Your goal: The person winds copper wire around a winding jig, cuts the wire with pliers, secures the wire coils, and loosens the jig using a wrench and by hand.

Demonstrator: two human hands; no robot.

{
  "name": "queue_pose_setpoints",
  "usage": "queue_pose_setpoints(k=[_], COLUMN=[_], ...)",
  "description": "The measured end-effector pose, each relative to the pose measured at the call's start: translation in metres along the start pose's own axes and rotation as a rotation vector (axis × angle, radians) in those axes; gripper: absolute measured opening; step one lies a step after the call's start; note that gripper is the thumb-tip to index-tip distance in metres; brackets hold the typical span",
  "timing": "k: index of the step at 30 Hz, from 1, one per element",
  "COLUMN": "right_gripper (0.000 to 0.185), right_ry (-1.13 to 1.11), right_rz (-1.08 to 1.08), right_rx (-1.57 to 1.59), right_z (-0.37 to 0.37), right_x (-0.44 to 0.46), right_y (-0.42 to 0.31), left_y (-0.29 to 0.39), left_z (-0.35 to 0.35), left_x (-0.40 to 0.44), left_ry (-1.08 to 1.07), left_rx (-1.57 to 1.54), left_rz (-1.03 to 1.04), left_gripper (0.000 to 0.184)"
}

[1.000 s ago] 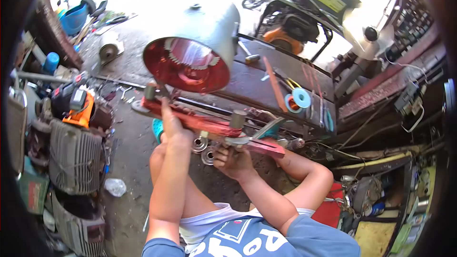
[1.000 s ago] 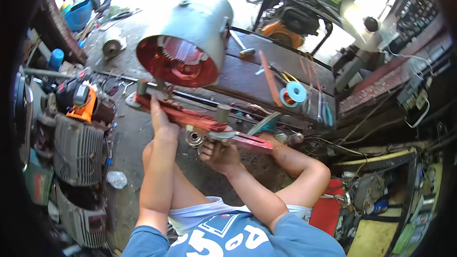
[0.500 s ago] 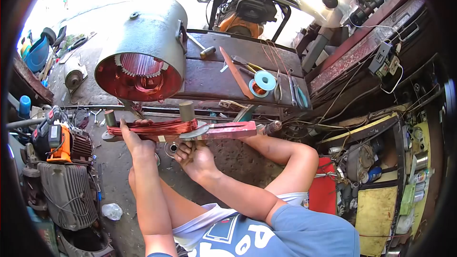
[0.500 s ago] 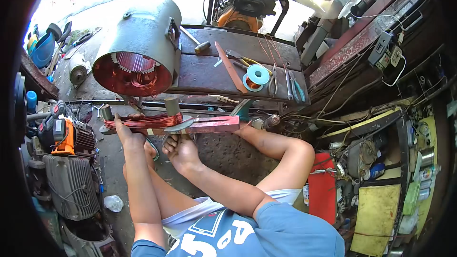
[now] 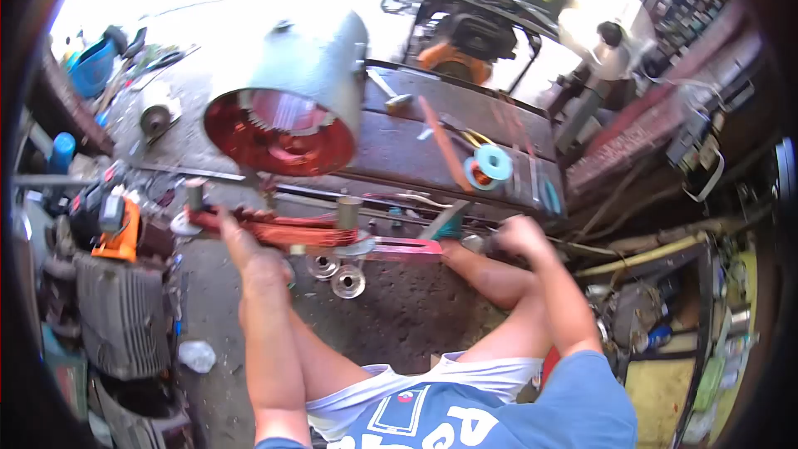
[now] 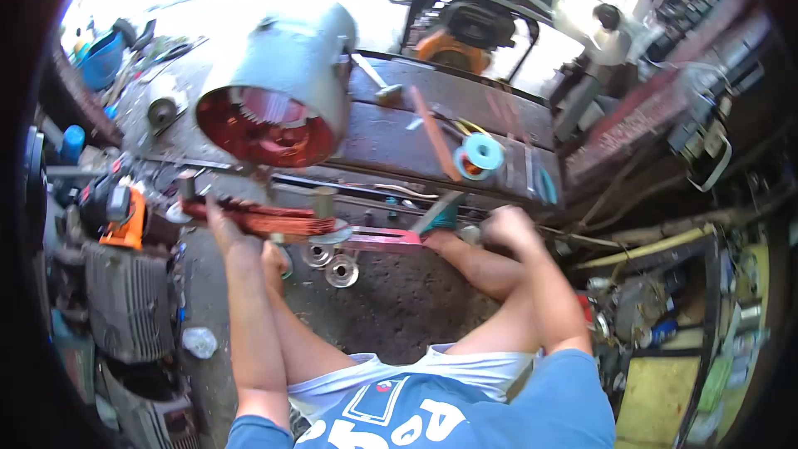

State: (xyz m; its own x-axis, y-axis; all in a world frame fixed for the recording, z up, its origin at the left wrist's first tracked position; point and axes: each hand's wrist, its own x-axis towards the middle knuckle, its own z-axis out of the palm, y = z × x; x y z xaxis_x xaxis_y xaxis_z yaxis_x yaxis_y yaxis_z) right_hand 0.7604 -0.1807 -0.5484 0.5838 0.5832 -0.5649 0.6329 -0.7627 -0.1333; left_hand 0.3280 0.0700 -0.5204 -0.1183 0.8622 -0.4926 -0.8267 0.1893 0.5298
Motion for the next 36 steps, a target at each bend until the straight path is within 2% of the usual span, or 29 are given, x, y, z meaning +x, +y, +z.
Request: queue_pose_setpoints(k=[1, 2, 3, 4, 5, 7, 8, 9, 10, 11, 13, 16, 18, 20, 23, 25, 26, 27, 28, 29, 30, 31, 32, 33, 34, 36], right_gripper=[0.030, 0.027, 0.027, 0.029, 0.032, 0.031, 0.033, 0.035, 0.039, 0.039, 0.041, 0.043, 0.044, 0.045, 0.047, 0.049, 0.050, 0.050, 0.047, 0.037, 0.037, 0.035, 0.035, 0.033, 0.032, 0.030], right_ry=[0.432, 0.605, 0.782, 0.814, 0.714, 0.687, 0.697, 0.783, 0.784, 0.790, 0.779, 0.764, 0.752, 0.739, 0.729, 0.700, 0.668, 0.665, 0.718, 0.743, 0.736, 0.810, 0.684, 0.671, 0.685, 0.702], right_rz=[-0.002, 0.044, 0.042, 0.048, -0.030, 0.071, -0.037, -0.228, -0.017, 0.082, 0.123, 0.150, 0.153, 0.146, 0.138, 0.109, 0.102, 0.109, 0.193, 0.176, 0.200, 0.150, 0.136, 0.105, 0.109, 0.190], right_rx=[-0.040, 0.066, -0.096, -0.138, 0.008, -0.016, -0.069, -0.055, -0.105, -0.118, -0.101, -0.094, -0.096, -0.096, -0.107, -0.097, -0.080, -0.062, -0.108, -0.135, -0.067, -0.073, -0.178, -0.077, -0.022, -0.036], right_z=[-0.014, -0.030, -0.033, -0.034, -0.035, -0.036, -0.029, -0.020, -0.022, -0.028, -0.031, -0.035, -0.037, -0.035, -0.043, -0.032, -0.027, -0.022, -0.032, -0.037, -0.043, -0.033, -0.038, -0.036, -0.035, -0.029], right_x=[0.022, 0.027, 0.064, 0.079, 0.106, 0.134, 0.185, 0.258, 0.261, 0.255, 0.248, 0.247, 0.244, 0.243, 0.232, 0.228, 0.240, 0.234, 0.162, 0.115, 0.079, 0.110, 0.111, 0.123, 0.121, 0.138], right_y=[0.025, 0.033, 0.069, 0.085, 0.110, 0.125, 0.173, 0.235, 0.223, 0.221, 0.206, 0.194, 0.191, 0.186, 0.195, 0.207, 0.212, 0.215, 0.142, 0.097, 0.059, 0.088, 0.086, 0.095, 0.093, 0.103], left_y=[-0.006, -0.011, -0.011, -0.013, -0.020, -0.050, -0.045, -0.039, -0.032, -0.047, -0.045, -0.054, -0.055, -0.049, -0.055, -0.024, -0.013, -0.022, -0.024, -0.026, -0.028, -0.032, -0.023, -0.019, -0.019, -0.020], left_z=[-0.003, -0.012, 0.002, -0.004, -0.009, -0.026, -0.017, -0.010, -0.002, -0.013, -0.007, -0.018, -0.017, -0.015, -0.014, 0.001, 0.008, -0.004, -0.005, -0.005, -0.004, -0.014, -0.001, 0.004, -0.004, -0.001], left_x=[0.002, 0.015, -0.010, -0.010, -0.001, 0.042, 0.031, 0.021, 0.012, 0.030, 0.032, 0.054, 0.053, 0.051, 0.055, 0.014, -0.001, 0.016, 0.014, 0.012, 0.009, 0.028, 0.009, 0.004, 0.013, 0.012], left_ry=[-0.058, -0.053, 0.000, -0.056, -0.015, -0.168, 0.016, 0.081, 0.145, 0.099, 0.122, 0.095, 0.136, 0.148, 0.138, 0.140, 0.150, 0.076, 0.010, -0.056, -0.122, -0.042, -0.135, -0.068, -0.097, -0.073], left_rx=[-0.013, -0.056, 0.049, 0.077, 0.076, -0.073, -0.097, -0.088, -0.080, -0.037, -0.029, 0.047, 0.067, 0.083, -0.016, -0.064, -0.011, 0.074, 0.059, 0.044, 0.028, 0.006, -0.008, -0.003, -0.003, -0.002], left_rz=[0.041, -0.051, -0.029, -0.096, -0.077, -0.086, -0.077, -0.085, -0.094, -0.080, 0.005, -0.035, -0.030, -0.018, -0.071, -0.176, -0.019, -0.030, -0.028, -0.026, -0.025, -0.085, -0.086, -0.068, -0.070, -0.067], left_gripper=[0.037, 0.039, 0.045, 0.056, 0.068, 0.068, 0.040, 0.041, 0.043, 0.047, 0.052, 0.056, 0.049, 0.051, 0.055, 0.047, 0.038, 0.030, 0.032, 0.036, 0.042, 0.051, 0.042, 0.037, 0.037, 0.035])
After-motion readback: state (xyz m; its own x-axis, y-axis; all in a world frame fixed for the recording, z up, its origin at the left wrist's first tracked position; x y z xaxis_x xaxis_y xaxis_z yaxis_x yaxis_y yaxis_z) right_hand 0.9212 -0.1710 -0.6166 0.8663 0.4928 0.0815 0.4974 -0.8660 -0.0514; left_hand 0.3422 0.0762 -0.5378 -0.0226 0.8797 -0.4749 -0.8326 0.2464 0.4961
